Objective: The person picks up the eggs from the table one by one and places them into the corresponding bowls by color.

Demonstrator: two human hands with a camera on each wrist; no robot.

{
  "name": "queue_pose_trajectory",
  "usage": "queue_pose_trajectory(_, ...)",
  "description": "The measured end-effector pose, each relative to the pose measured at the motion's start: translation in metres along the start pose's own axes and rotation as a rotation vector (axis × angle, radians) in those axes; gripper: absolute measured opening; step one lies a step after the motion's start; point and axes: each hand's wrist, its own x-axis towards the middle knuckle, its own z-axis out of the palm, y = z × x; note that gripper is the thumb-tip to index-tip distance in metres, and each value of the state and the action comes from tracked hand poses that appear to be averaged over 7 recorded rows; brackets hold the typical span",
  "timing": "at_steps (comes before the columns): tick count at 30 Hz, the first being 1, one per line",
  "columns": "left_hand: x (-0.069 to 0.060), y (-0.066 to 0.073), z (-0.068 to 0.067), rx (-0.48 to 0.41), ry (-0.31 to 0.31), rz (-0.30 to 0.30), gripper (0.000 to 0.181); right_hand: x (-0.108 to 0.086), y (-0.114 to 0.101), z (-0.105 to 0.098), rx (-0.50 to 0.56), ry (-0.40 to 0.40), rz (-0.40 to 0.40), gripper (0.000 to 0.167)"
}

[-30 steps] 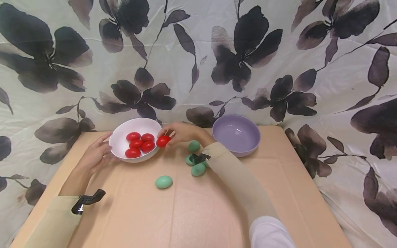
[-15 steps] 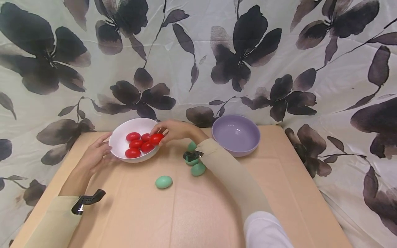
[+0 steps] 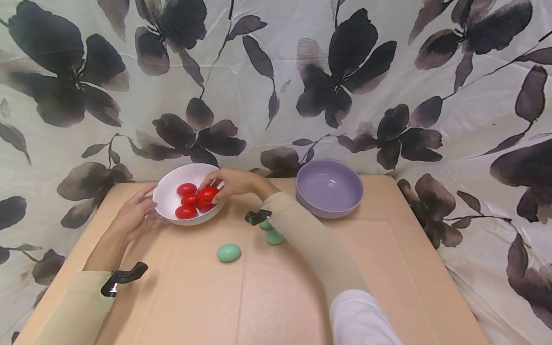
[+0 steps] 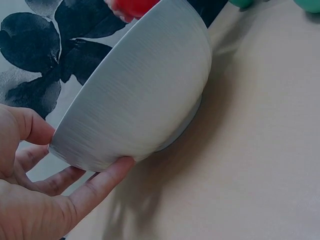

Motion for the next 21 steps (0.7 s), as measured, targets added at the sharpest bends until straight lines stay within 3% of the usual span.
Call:
queue_pose_trajectory(8, -0.003, 0.000, 0.002, 0.005, 0.001, 0.012, 0.066, 0.015, -0.003, 0.007, 0.009, -0.009, 0.012, 0.042)
queue_pose_trajectory(14, -0.007, -0.001, 0.003, -0.006, -0.001, 0.002, 0.067, 0.028, -0.004, 0.015, -0.081, -0.028, 0.004, 0.038)
queue_pose_trajectory(21, -0.006, -0.003, 0.002, -0.036, 0.002, -0.004, 0.067, 0.038, -0.007, 0.023, -0.089, -0.090, 0.082, 0.042)
